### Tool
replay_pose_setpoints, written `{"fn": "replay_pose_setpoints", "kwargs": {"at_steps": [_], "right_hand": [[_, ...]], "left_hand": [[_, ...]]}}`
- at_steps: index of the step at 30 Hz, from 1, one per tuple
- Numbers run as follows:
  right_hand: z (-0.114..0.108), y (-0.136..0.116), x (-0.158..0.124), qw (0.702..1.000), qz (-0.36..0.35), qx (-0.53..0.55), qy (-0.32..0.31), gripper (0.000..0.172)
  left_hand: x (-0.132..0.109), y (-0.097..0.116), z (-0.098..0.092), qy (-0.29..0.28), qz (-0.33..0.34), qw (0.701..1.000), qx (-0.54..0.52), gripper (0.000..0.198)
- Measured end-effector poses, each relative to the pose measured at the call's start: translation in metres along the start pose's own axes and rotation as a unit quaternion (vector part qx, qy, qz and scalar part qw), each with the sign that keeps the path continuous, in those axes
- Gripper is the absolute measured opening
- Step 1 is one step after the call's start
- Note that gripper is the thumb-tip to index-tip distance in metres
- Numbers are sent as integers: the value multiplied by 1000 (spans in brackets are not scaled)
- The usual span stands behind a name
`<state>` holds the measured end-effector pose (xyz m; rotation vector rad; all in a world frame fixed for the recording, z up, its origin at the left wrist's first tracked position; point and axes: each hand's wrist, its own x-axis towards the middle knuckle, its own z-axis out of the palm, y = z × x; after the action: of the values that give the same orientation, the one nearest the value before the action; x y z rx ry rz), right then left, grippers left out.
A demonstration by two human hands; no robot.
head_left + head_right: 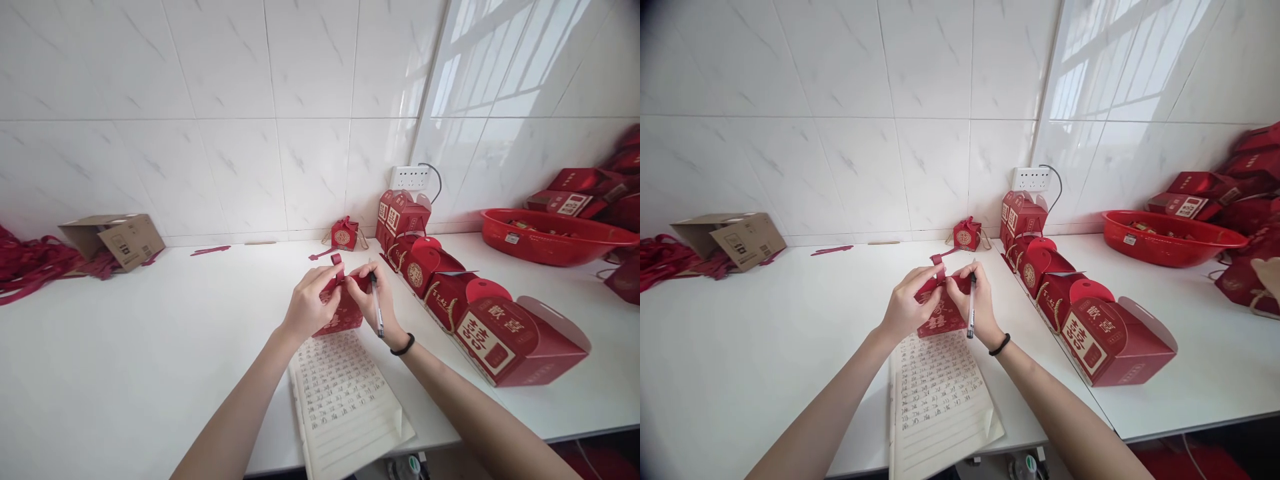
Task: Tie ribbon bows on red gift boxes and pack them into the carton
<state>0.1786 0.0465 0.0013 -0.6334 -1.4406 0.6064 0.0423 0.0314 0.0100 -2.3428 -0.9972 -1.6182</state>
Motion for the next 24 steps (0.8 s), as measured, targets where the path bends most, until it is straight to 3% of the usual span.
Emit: {"fn": "replay_pose_setpoints", "kwargs": {"at_steps": [9, 16, 24], "right_hand": [[-9, -2, -3, 999, -29, -44, -10, 21], [-13, -19, -12, 994, -108, 1, -34, 21], [-13, -10, -21, 996, -88, -5, -3, 23]], "left_hand": [[6, 5, -7, -28, -61, 996, -54, 30], [3, 23, -19, -12, -17, 995, -102, 35], [-2, 23, -16, -51, -76, 990, -108, 33]]}}
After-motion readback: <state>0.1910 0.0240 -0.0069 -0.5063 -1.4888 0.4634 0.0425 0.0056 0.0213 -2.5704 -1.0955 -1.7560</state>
